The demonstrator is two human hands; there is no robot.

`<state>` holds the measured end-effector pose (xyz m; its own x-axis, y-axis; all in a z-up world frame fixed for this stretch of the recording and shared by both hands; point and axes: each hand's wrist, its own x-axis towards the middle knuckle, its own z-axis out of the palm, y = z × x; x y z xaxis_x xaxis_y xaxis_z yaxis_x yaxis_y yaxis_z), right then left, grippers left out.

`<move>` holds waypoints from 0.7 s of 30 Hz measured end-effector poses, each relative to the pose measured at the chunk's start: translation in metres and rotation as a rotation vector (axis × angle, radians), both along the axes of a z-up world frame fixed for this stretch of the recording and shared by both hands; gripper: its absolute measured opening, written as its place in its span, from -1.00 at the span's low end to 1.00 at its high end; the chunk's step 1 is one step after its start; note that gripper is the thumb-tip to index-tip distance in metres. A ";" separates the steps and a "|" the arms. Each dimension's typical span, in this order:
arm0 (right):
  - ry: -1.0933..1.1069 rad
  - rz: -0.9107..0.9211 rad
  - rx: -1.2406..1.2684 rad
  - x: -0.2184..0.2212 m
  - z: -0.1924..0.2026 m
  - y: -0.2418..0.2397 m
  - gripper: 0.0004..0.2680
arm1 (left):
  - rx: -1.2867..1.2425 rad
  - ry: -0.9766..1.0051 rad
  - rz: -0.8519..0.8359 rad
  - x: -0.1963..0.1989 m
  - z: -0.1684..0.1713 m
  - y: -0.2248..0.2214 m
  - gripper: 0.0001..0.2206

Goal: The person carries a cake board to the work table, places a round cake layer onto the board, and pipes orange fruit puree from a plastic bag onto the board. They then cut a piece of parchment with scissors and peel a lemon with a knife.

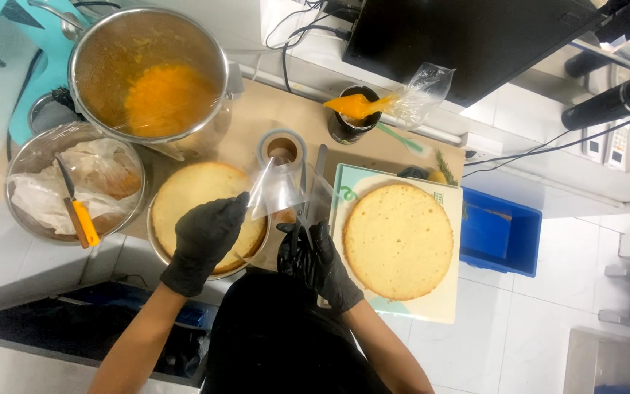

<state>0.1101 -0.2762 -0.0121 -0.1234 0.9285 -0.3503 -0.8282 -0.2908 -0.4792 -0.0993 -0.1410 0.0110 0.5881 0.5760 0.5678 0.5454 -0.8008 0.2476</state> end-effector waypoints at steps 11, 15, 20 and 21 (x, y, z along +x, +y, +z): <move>0.224 -0.010 -0.054 -0.001 -0.031 0.002 -0.40 | -0.035 0.001 0.065 -0.005 0.006 0.000 -0.71; 0.224 -0.006 -0.054 -0.001 -0.023 0.003 -0.40 | -0.001 -0.014 0.055 -0.004 0.010 -0.001 -0.71; -0.044 0.051 -0.016 0.000 -0.023 -0.001 -0.43 | -0.029 -0.024 0.030 -0.006 0.005 0.001 -0.73; -0.044 0.051 -0.016 -0.001 -0.015 -0.002 -0.43 | -0.028 -0.024 0.030 -0.006 0.005 0.002 -0.73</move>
